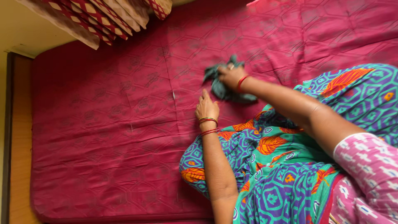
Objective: The person sits cross-legged on a red mattress and wipes its surface with a grey cloth. They systematically rub the fabric, occasionally adjusting the cloth, while a stack of folded mattresses is visible nearby.
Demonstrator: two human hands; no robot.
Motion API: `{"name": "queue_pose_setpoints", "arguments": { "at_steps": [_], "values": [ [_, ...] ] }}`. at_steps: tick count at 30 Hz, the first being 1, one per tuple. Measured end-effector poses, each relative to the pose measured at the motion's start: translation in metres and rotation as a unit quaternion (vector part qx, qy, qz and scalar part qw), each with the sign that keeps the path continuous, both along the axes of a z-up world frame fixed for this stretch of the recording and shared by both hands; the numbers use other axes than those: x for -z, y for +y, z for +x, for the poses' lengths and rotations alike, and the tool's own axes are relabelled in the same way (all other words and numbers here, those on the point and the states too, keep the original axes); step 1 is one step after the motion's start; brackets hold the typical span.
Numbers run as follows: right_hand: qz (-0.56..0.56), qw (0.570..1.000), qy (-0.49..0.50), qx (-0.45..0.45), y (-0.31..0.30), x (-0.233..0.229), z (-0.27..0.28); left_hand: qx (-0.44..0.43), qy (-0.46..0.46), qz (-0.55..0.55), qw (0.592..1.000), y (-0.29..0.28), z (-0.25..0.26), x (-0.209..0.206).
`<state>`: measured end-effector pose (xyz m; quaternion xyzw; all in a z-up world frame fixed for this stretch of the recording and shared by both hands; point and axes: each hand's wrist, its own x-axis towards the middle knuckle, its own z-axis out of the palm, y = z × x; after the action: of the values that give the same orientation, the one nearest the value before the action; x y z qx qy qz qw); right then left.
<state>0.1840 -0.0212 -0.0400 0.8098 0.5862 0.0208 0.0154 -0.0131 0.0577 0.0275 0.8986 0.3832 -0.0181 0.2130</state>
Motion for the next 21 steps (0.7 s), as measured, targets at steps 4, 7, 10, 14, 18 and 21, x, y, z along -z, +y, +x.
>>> {"name": "queue_pose_setpoints", "arguments": {
  "at_steps": [4,7,10,14,18,21],
  "values": [
    [0.020,0.983,-0.007,0.181,-0.031,-0.019,0.064,0.032,0.008,-0.004,0.999,-0.003,0.010,0.004],
    [0.015,0.970,0.025,0.240,-0.054,-0.026,0.072,0.053,0.019,-0.016,0.998,-0.005,0.018,0.002],
    [-0.011,0.963,0.135,0.233,-0.071,-0.015,0.009,0.060,0.030,-0.024,0.997,-0.006,0.020,0.001],
    [-0.029,0.989,0.126,0.071,-0.082,0.006,-0.051,0.061,0.016,-0.015,0.998,-0.006,0.021,0.004],
    [-0.005,0.997,0.072,-0.007,-0.064,0.013,-0.013,0.056,0.042,-0.019,0.997,-0.009,0.019,0.007],
    [0.038,0.994,0.040,0.094,-0.056,0.002,0.038,0.054,0.066,-0.015,0.996,-0.011,0.018,0.008]
  ]
}}
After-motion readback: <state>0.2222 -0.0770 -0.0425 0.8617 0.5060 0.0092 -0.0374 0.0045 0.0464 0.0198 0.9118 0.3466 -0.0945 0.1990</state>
